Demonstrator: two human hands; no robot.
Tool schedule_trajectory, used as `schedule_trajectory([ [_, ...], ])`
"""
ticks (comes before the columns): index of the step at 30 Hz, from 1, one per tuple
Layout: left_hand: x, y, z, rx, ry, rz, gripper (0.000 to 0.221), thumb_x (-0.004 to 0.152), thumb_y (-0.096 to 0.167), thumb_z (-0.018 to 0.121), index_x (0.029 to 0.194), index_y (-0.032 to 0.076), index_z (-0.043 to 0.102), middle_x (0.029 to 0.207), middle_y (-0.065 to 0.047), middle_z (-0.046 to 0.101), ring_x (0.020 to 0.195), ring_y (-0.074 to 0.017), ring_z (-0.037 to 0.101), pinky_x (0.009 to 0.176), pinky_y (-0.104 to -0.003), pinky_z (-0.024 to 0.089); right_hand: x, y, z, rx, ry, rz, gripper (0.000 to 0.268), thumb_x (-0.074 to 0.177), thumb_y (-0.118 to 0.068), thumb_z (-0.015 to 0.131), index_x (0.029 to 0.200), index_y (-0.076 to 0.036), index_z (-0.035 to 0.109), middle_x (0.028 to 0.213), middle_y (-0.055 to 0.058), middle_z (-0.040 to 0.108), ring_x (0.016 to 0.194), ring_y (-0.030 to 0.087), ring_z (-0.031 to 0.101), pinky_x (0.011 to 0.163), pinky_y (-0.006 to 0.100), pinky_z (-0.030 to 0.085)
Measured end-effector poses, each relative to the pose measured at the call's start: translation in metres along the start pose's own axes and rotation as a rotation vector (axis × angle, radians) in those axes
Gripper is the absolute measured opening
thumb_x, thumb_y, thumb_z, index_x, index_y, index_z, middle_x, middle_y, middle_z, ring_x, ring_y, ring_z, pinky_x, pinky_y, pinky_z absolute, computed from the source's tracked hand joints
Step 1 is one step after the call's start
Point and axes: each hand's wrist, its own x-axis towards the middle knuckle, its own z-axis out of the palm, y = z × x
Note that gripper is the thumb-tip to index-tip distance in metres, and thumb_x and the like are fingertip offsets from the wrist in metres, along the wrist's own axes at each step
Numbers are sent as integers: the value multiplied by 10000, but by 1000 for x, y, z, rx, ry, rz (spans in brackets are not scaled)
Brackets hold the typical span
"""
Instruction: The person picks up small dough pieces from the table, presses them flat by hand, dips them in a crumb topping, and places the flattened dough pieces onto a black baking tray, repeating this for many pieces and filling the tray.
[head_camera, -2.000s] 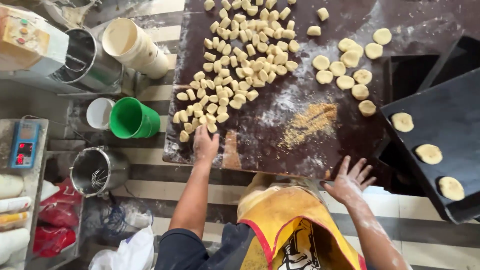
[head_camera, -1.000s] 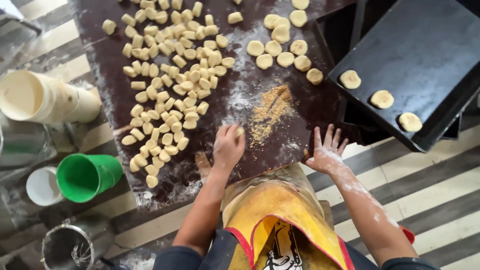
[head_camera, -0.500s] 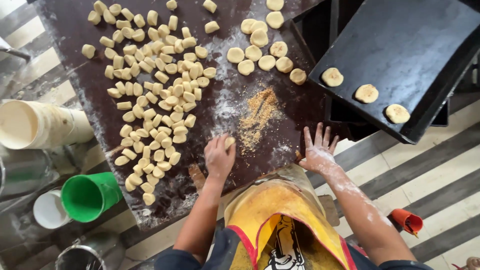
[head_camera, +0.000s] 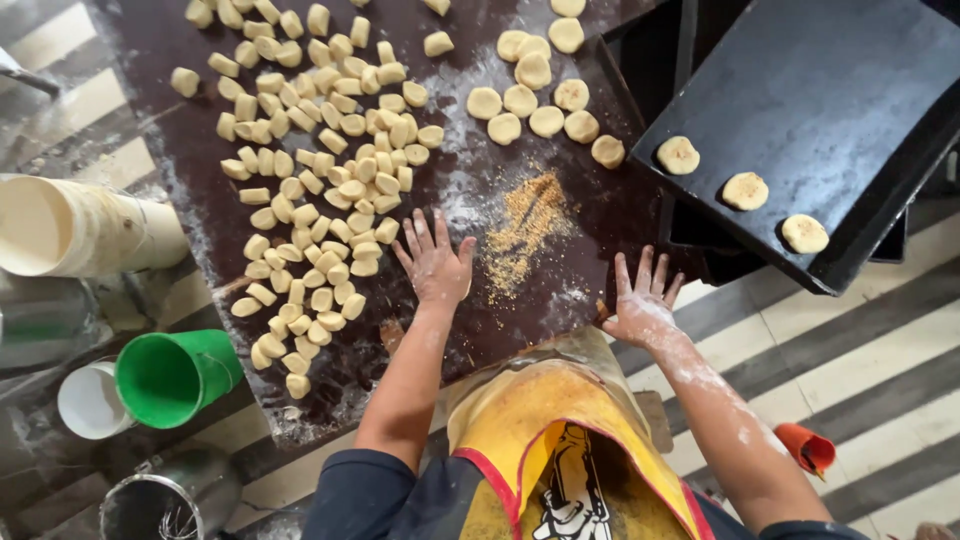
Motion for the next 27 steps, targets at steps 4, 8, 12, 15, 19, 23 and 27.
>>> schedule_trajectory([
  [4, 8, -9, -5, -260, -201, -101, 715, 1027, 639, 286, 1509, 146, 477, 1658, -156, 272, 1549, -378, 185, 1229, -613, 39, 0, 1, 5, 6, -2, 22, 1330, 687, -513, 816, 1655, -166, -27, 1679, 297, -154, 1538, 538, -118, 1162, 742, -19],
  [8, -1, -18, -14, -327, -113, -99, 679, 1087, 587, 331, 1481, 70, 526, 1618, -162, 375, 1557, -360, 252, 1288, -566, 147, -1, -1, -1, -29, -26, 15, 1336, 702, -493, 814, 1663, -165, -54, 1681, 300, -174, 1538, 538, -128, 1160, 738, -20],
  [12, -14, -18, -15, -53, 31, 71, 684, 1044, 568, 364, 1423, 37, 570, 1529, -220, 453, 1445, -371, 318, 1171, -583, 190, -8, -4, -7, -23, -77, 16, 1332, 718, -490, 815, 1652, -167, -78, 1671, 299, -191, 1540, 534, -146, 1163, 743, -26],
  [15, -12, -20, -38, -539, -198, -190, 517, 1116, 484, 422, 1314, 63, 649, 1473, -159, 587, 1455, -358, 421, 1240, -505, 282, -4, -4, -12, -26, -95, 13, 1348, 719, -464, 827, 1655, -169, -98, 1670, 297, -208, 1538, 533, -158, 1166, 734, -35],
  [19, -37, -11, -58, -489, -392, -281, 465, 886, 377, 654, 1228, 63, 672, 1134, -153, 707, 1096, -328, 639, 952, -459, 514, -3, -3, -6, 14, -96, 6, 1334, 719, -442, 836, 1650, -170, -79, 1673, 291, -201, 1540, 531, -148, 1171, 733, -36],
  [23, -36, -7, -50, -315, -461, -210, 230, 809, 248, 805, 937, 64, 758, 984, -147, 735, 1007, -272, 655, 900, -412, 529, -6, 3, -7, 66, -41, -17, 1315, 711, -427, 849, 1647, -158, -35, 1674, 296, -177, 1541, 535, -139, 1166, 745, -41],
  [27, -5, 43, -63, -681, -532, -435, 285, 833, 201, 781, 1033, 12, 705, 906, -136, 761, 806, -186, 700, 771, -312, 555, -5, 8, -6, 108, -35, -29, 1306, 711, -441, 851, 1651, -158, -11, 1678, 300, -151, 1542, 537, -121, 1168, 748, -42],
])
